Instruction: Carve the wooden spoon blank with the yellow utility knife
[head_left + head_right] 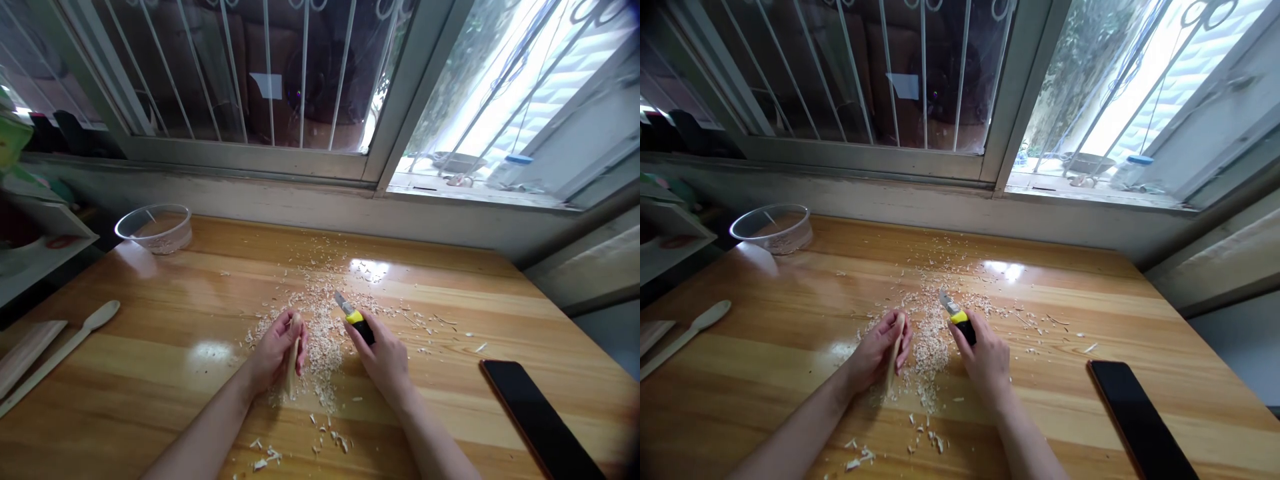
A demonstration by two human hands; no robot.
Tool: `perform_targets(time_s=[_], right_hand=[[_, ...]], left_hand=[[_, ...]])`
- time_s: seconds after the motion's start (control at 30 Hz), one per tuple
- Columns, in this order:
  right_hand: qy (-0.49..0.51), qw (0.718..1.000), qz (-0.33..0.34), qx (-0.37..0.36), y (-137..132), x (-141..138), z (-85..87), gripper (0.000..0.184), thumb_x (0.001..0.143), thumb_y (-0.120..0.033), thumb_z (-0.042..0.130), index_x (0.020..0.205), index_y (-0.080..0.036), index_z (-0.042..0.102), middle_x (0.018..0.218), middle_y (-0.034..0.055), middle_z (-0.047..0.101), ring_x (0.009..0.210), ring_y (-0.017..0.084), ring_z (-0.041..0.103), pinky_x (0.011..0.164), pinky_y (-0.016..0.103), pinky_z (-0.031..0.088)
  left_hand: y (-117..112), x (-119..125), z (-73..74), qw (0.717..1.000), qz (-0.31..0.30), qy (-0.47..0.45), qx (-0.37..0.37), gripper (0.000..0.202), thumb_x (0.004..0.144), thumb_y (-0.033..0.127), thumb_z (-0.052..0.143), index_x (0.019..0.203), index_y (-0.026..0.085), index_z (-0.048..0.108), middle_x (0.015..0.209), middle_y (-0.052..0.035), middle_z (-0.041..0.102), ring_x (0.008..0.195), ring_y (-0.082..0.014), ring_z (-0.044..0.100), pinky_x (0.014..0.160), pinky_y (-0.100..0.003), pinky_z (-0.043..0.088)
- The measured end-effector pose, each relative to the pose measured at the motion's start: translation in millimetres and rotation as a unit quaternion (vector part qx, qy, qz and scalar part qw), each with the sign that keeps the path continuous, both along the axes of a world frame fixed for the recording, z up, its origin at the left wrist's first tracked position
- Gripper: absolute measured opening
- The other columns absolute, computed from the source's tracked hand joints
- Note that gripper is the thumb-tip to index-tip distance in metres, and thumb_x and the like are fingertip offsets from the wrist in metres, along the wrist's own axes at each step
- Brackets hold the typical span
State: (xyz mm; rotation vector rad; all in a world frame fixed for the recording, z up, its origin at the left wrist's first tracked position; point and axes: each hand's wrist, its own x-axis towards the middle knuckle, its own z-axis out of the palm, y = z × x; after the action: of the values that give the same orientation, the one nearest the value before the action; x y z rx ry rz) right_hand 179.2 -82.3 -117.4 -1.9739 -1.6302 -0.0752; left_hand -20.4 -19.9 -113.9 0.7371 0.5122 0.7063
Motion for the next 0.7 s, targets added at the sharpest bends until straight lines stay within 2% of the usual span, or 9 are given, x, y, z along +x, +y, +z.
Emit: perform_targets(time_s=[0.1,0.17,0.27,0.33,0.47,0.53,0.7], right_hand=[[0.017,0.999,0.042,0.017,-4,-3,3.5,0.039,0.092,-0.046,0.035,0.106,-0.018,0.059,0.092,0.0088,0.071,0.072,0.018,0.067,0.058,0.024,0.044],[0.021,0.995,0.091,0.019,-7,-8,8.3,0.038,0.092,-0.046,0.035,0.100,-0.019,0.060,0.085,0.0065,0.070,0.067,0.016,0.065,0.058,0.023,0.042],[0.000,0.989,0.145,0.020,-9,-17,17.7,0.042,0.093,-0.047,0.031,0.088,-0.019,0.061,0.073,0.0045,0.067,0.060,0.015,0.061,0.056,0.023,0.038],[-0.033,0.987,0.156,0.009,-10,-20,23.2,0.044,0.094,-0.049,0.030,0.083,-0.019,0.060,0.066,0.0028,0.064,0.055,0.014,0.057,0.052,0.023,0.033],[-0.086,0.981,0.171,-0.009,-9,-22,29.0,0.051,0.094,-0.055,0.027,0.076,-0.019,0.058,0.060,0.0013,0.061,0.050,0.012,0.052,0.049,0.023,0.027],[-0.099,0.979,0.175,-0.010,-9,-23,29.9,0.054,0.094,-0.057,0.025,0.075,-0.019,0.058,0.060,0.0011,0.061,0.049,0.012,0.052,0.049,0.023,0.026],[-0.123,0.977,0.172,0.006,-10,-24,29.7,0.055,0.094,-0.058,0.025,0.073,-0.019,0.057,0.059,0.0003,0.060,0.049,0.011,0.051,0.049,0.024,0.025]], left_hand=[[-7,1,-2.4,0.997,-0.015,0.053,0.059,0.026,0.075,0.030,0.071,0.086,0.020,0.051,0.059,0.0046,0.059,0.038,-0.0084,0.050,0.037,-0.018,0.040],[-10,0,-0.8,0.992,-0.014,0.087,0.093,0.027,0.071,0.028,0.074,0.087,0.018,0.054,0.063,0.0038,0.059,0.042,-0.0080,0.050,0.040,-0.018,0.040],[-13,-3,4.9,0.971,-0.020,0.142,0.190,0.027,0.070,0.028,0.075,0.089,0.017,0.058,0.075,0.0011,0.059,0.061,-0.0110,0.054,0.055,-0.020,0.043],[-15,-5,8.5,0.955,-0.026,0.171,0.242,0.029,0.072,0.030,0.073,0.093,0.018,0.058,0.081,-0.0008,0.059,0.072,-0.0148,0.055,0.065,-0.023,0.043],[-15,-6,11.5,0.947,-0.006,0.188,0.262,0.031,0.078,0.030,0.067,0.105,0.020,0.056,0.093,-0.0051,0.061,0.089,-0.0210,0.056,0.080,-0.028,0.041],[-15,-6,11.2,0.944,-0.002,0.189,0.270,0.029,0.080,0.031,0.064,0.105,0.019,0.055,0.092,-0.0053,0.060,0.087,-0.0205,0.055,0.078,-0.027,0.041],[-14,-9,7.1,0.923,0.000,0.234,0.305,0.025,0.083,0.036,0.060,0.099,0.019,0.055,0.066,0.0025,0.051,0.057,-0.0131,0.045,0.055,-0.023,0.033]])
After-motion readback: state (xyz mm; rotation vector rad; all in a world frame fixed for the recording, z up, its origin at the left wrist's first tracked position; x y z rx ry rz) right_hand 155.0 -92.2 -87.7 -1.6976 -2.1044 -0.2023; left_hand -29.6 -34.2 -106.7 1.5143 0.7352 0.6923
